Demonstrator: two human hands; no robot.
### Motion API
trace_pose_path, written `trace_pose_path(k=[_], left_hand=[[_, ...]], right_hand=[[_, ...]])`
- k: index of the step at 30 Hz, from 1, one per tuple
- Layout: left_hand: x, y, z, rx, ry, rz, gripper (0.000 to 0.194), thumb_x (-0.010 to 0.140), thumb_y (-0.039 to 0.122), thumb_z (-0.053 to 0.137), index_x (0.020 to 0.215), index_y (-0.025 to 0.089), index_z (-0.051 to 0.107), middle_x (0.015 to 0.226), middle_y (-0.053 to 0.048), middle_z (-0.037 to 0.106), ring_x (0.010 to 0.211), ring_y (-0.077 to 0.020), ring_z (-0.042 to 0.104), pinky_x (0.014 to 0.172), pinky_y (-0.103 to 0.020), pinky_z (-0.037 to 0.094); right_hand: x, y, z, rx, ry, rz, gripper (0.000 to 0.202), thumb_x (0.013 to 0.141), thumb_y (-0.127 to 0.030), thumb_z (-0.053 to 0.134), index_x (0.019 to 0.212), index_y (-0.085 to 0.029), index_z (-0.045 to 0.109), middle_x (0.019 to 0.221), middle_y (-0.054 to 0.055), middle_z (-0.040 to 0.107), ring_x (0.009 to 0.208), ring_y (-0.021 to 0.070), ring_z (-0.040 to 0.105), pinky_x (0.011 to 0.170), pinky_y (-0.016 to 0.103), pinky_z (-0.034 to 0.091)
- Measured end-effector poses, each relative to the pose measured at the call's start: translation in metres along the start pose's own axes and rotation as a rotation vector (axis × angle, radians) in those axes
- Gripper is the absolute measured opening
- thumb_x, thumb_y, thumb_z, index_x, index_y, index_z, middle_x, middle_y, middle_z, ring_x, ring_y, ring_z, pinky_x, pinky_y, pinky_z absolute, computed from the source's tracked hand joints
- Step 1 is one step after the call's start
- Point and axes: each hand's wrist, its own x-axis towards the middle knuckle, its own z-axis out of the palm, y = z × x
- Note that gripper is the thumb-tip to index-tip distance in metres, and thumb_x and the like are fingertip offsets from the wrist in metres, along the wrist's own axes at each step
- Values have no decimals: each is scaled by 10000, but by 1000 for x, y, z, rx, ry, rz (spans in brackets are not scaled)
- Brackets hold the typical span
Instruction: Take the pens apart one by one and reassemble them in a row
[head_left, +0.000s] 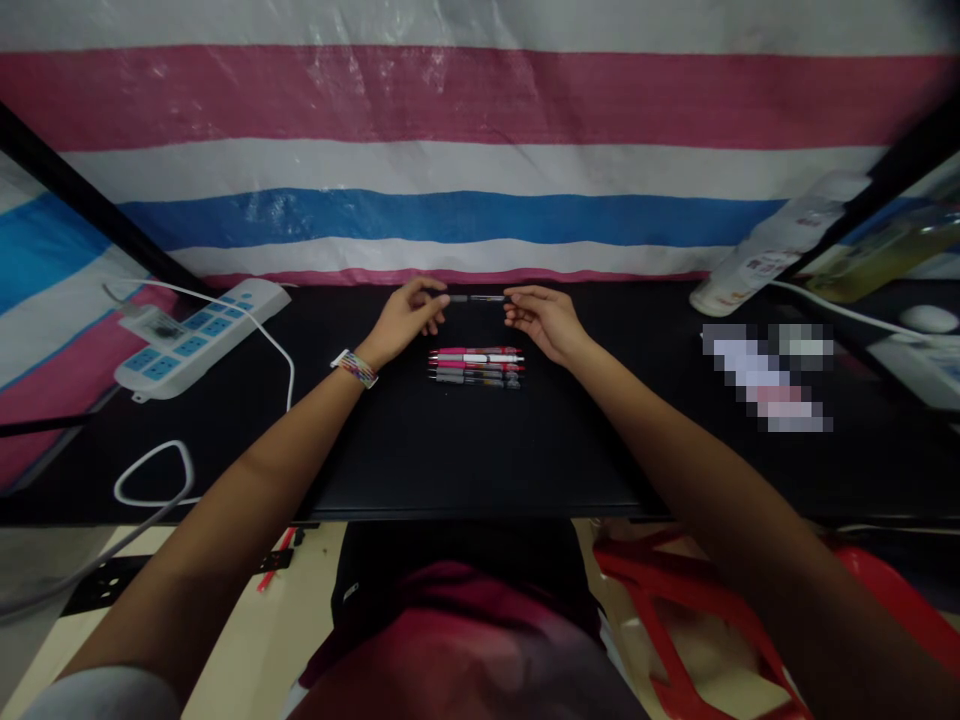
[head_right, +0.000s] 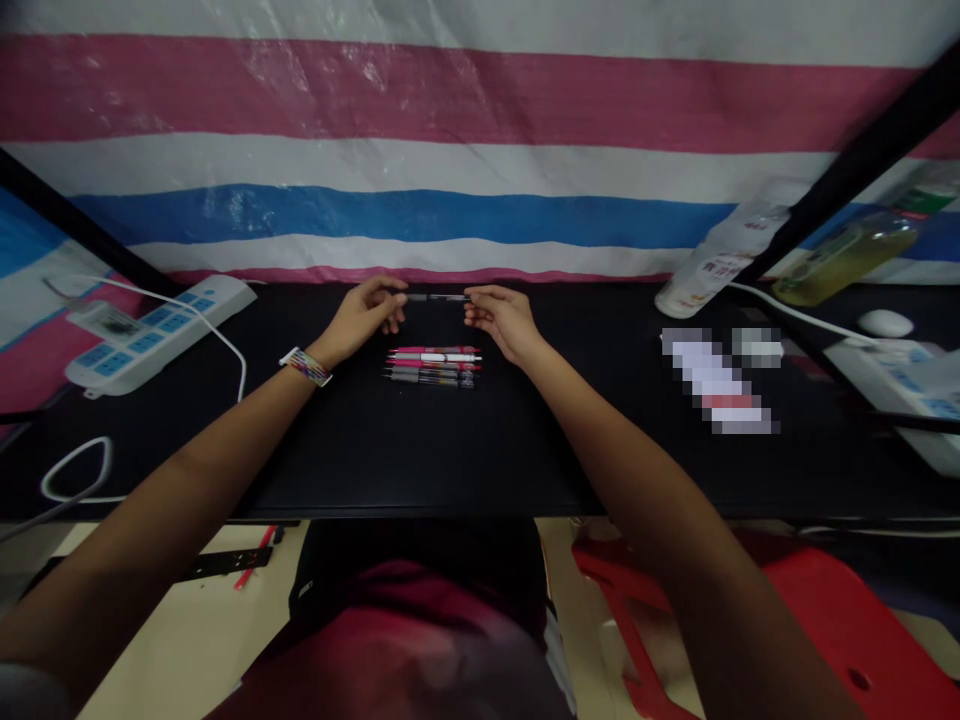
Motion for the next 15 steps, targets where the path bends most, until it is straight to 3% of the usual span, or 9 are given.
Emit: trace_pose_path(k=[2, 6, 15], left_hand=[[1, -1, -1, 2, 3, 6, 154, 1021, 311, 820, 987, 188, 734, 710, 6, 713, 546, -85, 651, 538, -184, 511], [2, -1, -1, 84, 44, -32, 527, 1151, 413, 631, 680, 178, 662, 537, -1, 595, 486, -80, 586, 548, -196, 496], [6, 0, -2, 26, 166, -73, 364, 1103, 306, 723, 772, 179, 643, 681, -5, 673, 561, -79, 652, 538, -183, 502]], right_hand=[[0, 0, 0, 4, 6, 3, 104, 966, -101, 771, 937, -180, 832, 800, 39, 747, 752, 148, 694, 845, 340, 646], [0, -2, 1, 11, 18, 14, 129, 964, -91, 739, 933, -180, 827, 796, 34, 744, 747, 145, 689, 826, 325, 637], [0, -9, -3, 56, 88, 37, 182, 941, -69, 661, 898, -164, 811, 775, 38, 716, 724, 135, 657, 769, 291, 601]])
